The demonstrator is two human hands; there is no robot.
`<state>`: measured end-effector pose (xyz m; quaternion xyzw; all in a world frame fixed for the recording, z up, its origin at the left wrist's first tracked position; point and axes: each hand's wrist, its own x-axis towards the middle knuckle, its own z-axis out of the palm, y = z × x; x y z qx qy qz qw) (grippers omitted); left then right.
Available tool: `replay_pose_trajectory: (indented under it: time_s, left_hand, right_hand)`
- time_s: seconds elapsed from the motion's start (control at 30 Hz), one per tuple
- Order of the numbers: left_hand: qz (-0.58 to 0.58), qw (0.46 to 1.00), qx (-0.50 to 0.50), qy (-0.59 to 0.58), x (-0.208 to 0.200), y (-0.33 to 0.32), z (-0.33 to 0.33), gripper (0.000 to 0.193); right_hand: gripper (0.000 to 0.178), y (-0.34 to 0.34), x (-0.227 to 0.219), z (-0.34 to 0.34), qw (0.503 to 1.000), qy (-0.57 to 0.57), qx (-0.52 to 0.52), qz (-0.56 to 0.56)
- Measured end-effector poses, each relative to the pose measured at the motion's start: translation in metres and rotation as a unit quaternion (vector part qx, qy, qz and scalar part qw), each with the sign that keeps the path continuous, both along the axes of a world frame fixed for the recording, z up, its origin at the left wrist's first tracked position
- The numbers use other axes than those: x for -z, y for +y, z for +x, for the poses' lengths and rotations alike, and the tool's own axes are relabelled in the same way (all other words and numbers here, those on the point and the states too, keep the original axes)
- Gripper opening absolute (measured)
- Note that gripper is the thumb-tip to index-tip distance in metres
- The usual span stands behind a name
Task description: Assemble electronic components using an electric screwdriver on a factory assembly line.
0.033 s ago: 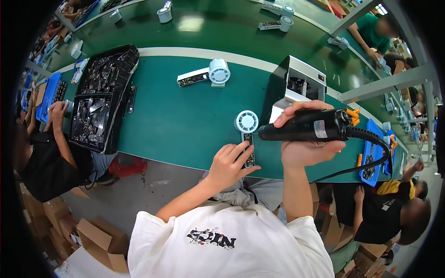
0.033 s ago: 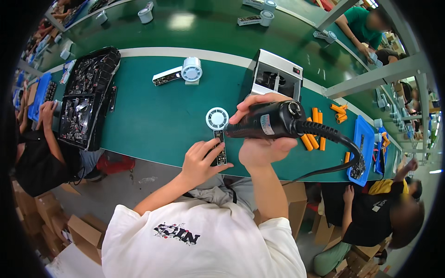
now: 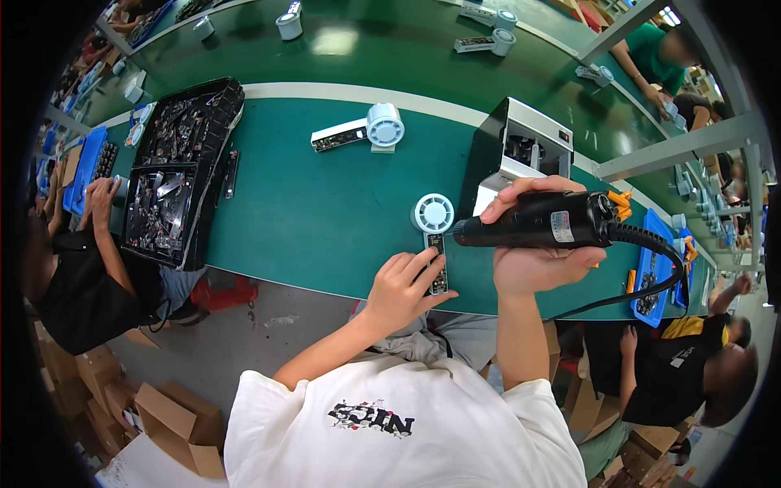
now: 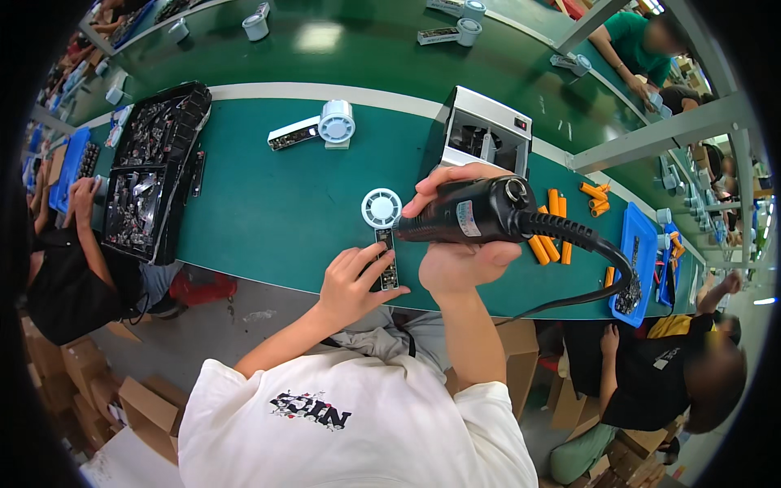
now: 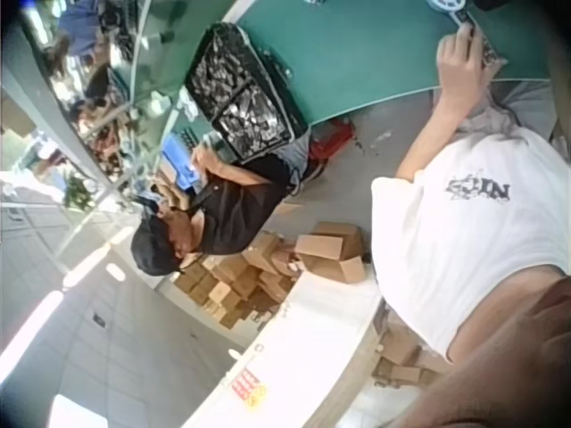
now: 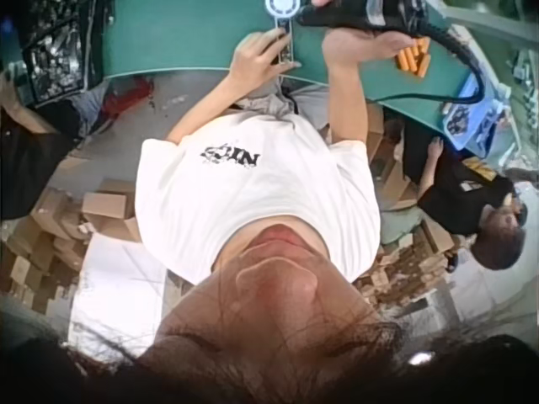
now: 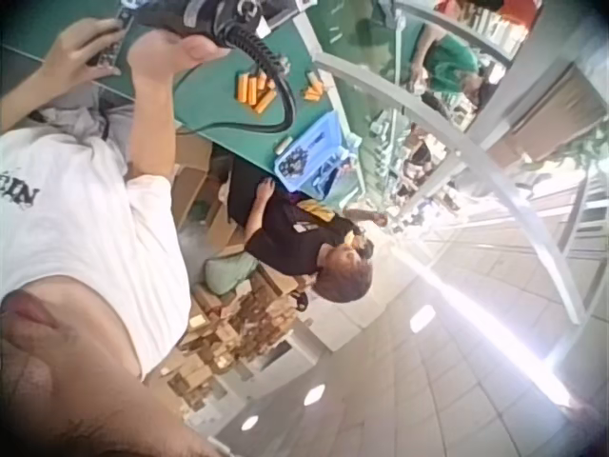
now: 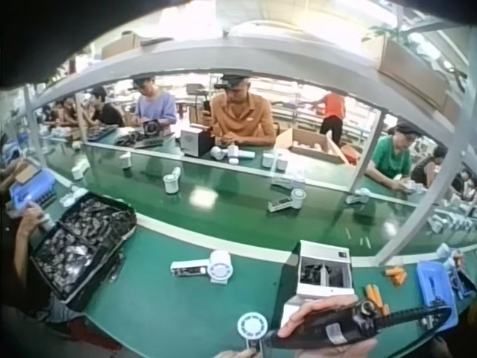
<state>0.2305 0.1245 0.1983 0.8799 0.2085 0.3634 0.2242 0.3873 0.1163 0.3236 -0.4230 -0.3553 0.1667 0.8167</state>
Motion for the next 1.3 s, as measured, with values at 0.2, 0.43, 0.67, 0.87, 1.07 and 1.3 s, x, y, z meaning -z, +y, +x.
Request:
replay_pose_trajectory:
  time_s: [0.2, 0.43, 0.67, 0.87, 1.07, 1.3]
  left_hand:
    - [-0.006, 1.000, 0.001, 0.003, 0.000, 0.001, 0.001, 0.054]
    - [-0.001, 1.000, 0.005, 0.003, 0.002, 0.001, 0.001, 0.054]
    - [-0.002, 1.000, 0.003, 0.006, 0.003, -0.001, -0.002, 0.055]
    - [-0.009, 1.000, 0.007, 0.003, 0.001, 0.000, 0.000, 0.054]
    - [-0.012, 1.000, 0.009, 0.002, 0.002, 0.003, -0.001, 0.055]
    - [-0.006, 1.000, 0.024, -0.005, -0.003, 0.005, -0.005, 0.057]
  right_hand:
    - [0.095, 0.003, -0.002, -0.006, 0.999, -0.024, 0.009, -0.035]
    - [0.105, 0.004, 0.006, -0.014, 0.995, -0.058, 0.013, -0.084]
    - [0.110, 0.000, 0.002, -0.016, 0.992, -0.076, -0.012, -0.098]
    - [0.113, -0.005, 0.007, -0.008, 0.992, -0.080, -0.035, -0.092]
    - [0.112, -0.003, 0.015, -0.008, 0.993, -0.064, -0.059, -0.075]
    - [0.111, 0.001, 0.011, -0.009, 0.994, -0.031, -0.060, -0.084]
